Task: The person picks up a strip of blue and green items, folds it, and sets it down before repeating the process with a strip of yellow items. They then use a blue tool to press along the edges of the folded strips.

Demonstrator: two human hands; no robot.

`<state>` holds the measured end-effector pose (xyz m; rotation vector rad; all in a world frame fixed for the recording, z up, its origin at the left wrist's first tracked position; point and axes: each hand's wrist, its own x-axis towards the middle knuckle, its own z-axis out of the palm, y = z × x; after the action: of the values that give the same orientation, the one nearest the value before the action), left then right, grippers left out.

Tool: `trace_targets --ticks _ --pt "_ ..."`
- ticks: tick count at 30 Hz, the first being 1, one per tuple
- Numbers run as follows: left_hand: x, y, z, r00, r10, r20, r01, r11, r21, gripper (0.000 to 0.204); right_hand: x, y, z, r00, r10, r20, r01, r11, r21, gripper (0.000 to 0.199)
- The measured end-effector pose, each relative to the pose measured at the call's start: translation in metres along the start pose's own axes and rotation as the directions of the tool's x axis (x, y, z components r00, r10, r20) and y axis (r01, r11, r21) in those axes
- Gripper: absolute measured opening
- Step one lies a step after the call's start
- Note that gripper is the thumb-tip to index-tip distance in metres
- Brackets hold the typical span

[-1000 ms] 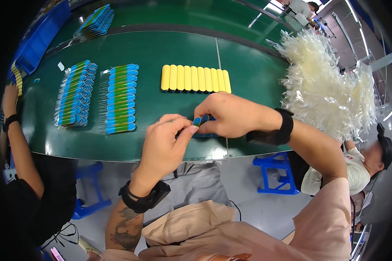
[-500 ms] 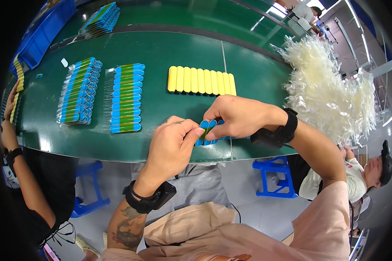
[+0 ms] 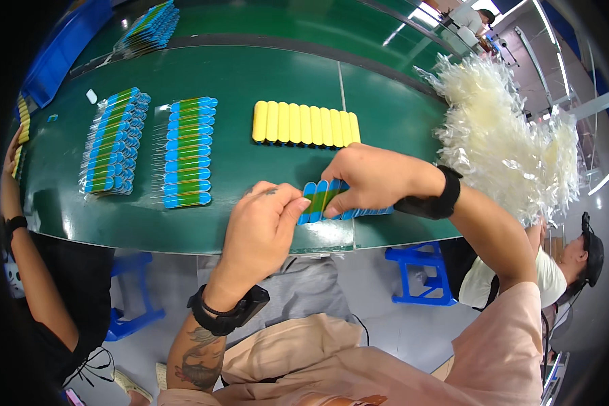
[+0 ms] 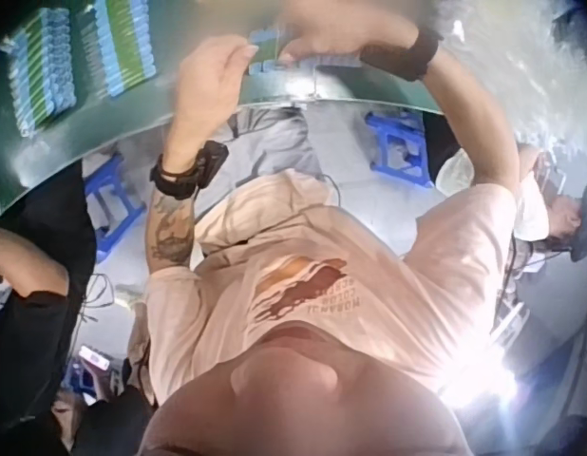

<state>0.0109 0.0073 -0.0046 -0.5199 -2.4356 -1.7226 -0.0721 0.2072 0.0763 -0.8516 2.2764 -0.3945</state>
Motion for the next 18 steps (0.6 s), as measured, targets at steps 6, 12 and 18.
trace_targets --ticks 6,12,18 --pt "0.000 0.000 -0.001 1.000 -0.004 0.023 0.003 1.000 0.023 0.017 -0.006 -0.002 -0.001 0.988 0.070 0.135 -0.084 0.991 0.100 0.026" --pt "0.000 0.002 -0.002 0.998 -0.052 0.035 0.052 0.999 0.017 0.018 -0.018 0.013 -0.005 0.990 0.086 0.113 -0.105 0.977 0.184 0.030" --pt "0.000 -0.003 -0.001 0.998 0.000 0.055 -0.002 0.999 0.042 0.017 -0.026 0.023 0.001 0.997 0.054 0.059 -0.063 0.987 0.149 0.032"
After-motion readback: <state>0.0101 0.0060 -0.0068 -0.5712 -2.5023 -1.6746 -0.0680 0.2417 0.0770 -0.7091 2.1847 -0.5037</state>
